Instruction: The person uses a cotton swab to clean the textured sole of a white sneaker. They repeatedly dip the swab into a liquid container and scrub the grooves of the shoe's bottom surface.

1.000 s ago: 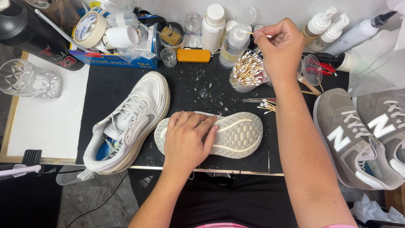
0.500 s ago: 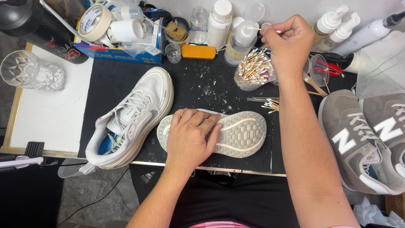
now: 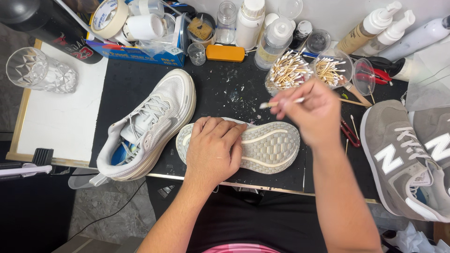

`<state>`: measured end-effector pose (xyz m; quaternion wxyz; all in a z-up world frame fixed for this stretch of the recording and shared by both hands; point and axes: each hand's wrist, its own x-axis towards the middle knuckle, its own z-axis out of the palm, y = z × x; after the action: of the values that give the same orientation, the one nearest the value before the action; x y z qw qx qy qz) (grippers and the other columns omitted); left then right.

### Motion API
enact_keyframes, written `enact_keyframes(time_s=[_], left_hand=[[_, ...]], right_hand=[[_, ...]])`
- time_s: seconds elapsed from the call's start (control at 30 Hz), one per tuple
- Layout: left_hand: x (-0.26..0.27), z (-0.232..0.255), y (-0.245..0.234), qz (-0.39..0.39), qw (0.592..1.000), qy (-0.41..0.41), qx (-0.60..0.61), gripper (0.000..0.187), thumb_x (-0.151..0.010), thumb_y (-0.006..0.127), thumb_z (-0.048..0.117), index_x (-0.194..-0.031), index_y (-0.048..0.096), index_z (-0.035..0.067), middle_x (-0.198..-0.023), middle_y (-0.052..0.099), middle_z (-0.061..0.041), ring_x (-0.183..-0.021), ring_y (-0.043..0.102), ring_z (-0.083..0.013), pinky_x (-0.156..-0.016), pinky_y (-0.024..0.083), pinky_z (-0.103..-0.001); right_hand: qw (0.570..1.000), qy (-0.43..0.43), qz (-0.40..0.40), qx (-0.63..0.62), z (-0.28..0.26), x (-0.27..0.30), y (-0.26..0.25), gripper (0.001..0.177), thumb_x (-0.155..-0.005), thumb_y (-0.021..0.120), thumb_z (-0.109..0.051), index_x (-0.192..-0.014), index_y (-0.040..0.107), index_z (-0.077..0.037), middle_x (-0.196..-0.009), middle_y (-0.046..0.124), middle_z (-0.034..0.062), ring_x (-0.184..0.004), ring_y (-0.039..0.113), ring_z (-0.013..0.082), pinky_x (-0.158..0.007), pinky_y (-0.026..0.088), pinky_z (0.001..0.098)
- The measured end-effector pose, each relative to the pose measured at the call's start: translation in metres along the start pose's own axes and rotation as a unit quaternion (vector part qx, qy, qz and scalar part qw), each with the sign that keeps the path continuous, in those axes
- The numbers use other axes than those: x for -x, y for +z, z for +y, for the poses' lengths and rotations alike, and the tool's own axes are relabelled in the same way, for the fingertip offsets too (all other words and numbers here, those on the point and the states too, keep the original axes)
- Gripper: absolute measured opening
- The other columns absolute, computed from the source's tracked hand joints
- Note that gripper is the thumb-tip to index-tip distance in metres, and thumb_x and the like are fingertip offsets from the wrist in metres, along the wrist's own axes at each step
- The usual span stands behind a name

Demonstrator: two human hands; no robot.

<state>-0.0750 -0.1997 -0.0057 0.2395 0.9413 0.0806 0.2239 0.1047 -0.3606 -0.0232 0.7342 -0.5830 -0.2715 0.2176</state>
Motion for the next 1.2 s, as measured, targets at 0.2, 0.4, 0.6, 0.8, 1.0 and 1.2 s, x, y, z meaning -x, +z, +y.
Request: enact_keyframes(time_s=[0.2, 0.4, 0.6, 0.8, 1.0, 1.2], left_hand=[[0.004, 0.001, 0.001, 0.014, 1.0, 0.005, -0.002, 0.026, -0.088, 0.066, 0.014, -0.11, 0.076, 0.006, -0.107, 0.074, -0.007, -0.108, 0.064, -0.0255, -0.108, 0.04, -0.046], [0.01, 0.005, 0.0, 0.061, 0.998, -0.023, -0.021, 0.021, -0.087, 0.066, 0.016, -0.104, 0.073, 0.006, -0.115, 0.071, -0.007, -0.123, 0.059, -0.0297, -0.115, 0.032, -0.055], [0.012, 0.001, 0.005, 0.044, 0.998, -0.035, -0.039, 0.015, -0.09, 0.066, 0.016, -0.1, 0.073, 0.007, -0.105, 0.07, -0.005, -0.12, 0.06, -0.0288, -0.115, 0.033, -0.057], [0.014, 0.0, 0.007, 0.041, 0.998, -0.034, -0.039, 0.014, -0.09, 0.066, 0.015, -0.1, 0.073, 0.008, -0.104, 0.07, -0.005, -0.117, 0.06, -0.0283, -0.114, 0.035, -0.055], [0.013, -0.001, 0.008, 0.034, 0.998, -0.035, -0.043, 0.014, -0.091, 0.065, 0.016, -0.1, 0.073, 0.008, -0.104, 0.069, -0.005, -0.116, 0.059, -0.0278, -0.113, 0.035, -0.055], [0.012, -0.001, 0.008, 0.027, 0.998, -0.037, -0.045, 0.014, -0.091, 0.065, 0.016, -0.099, 0.073, 0.008, -0.102, 0.069, -0.004, -0.115, 0.059, -0.0269, -0.113, 0.035, -0.055]], right_hand=[[1.0, 0.027, -0.006, -0.004, 0.035, 0.048, 0.015, 0.015, -0.1, 0.066, 0.005, -0.105, 0.053, -0.001, -0.105, 0.072, 0.0192, -0.09, 0.069, 0.0149, -0.079, 0.058, 0.0273], [0.995, -0.069, -0.043, 0.052, 0.044, 0.056, 0.02, 0.018, -0.101, 0.068, 0.002, -0.109, 0.053, -0.001, -0.11, 0.071, 0.0164, -0.099, 0.069, 0.0132, -0.087, 0.057, 0.0268], [0.967, -0.076, -0.044, 0.238, 0.031, 0.055, 0.028, 0.011, -0.098, 0.071, 0.0, -0.106, 0.064, -0.001, -0.102, 0.075, 0.0092, -0.086, 0.069, 0.0097, -0.077, 0.055, 0.0238], [0.959, -0.08, -0.059, 0.266, 0.021, 0.047, 0.033, 0.013, -0.099, 0.068, 0.001, -0.111, 0.063, 0.001, -0.104, 0.073, 0.0088, -0.091, 0.073, 0.012, -0.078, 0.058, 0.0256], [0.921, -0.167, -0.112, 0.332, 0.007, 0.039, 0.039, 0.017, -0.093, 0.072, 0.006, -0.106, 0.064, 0.0, -0.102, 0.072, 0.0107, -0.089, 0.069, 0.0196, -0.075, 0.056, 0.0298], [0.926, -0.154, -0.129, 0.319, 0.002, 0.037, 0.041, 0.019, -0.088, 0.073, 0.007, -0.104, 0.065, -0.001, -0.101, 0.072, 0.0109, -0.089, 0.069, 0.0227, -0.077, 0.057, 0.0316]])
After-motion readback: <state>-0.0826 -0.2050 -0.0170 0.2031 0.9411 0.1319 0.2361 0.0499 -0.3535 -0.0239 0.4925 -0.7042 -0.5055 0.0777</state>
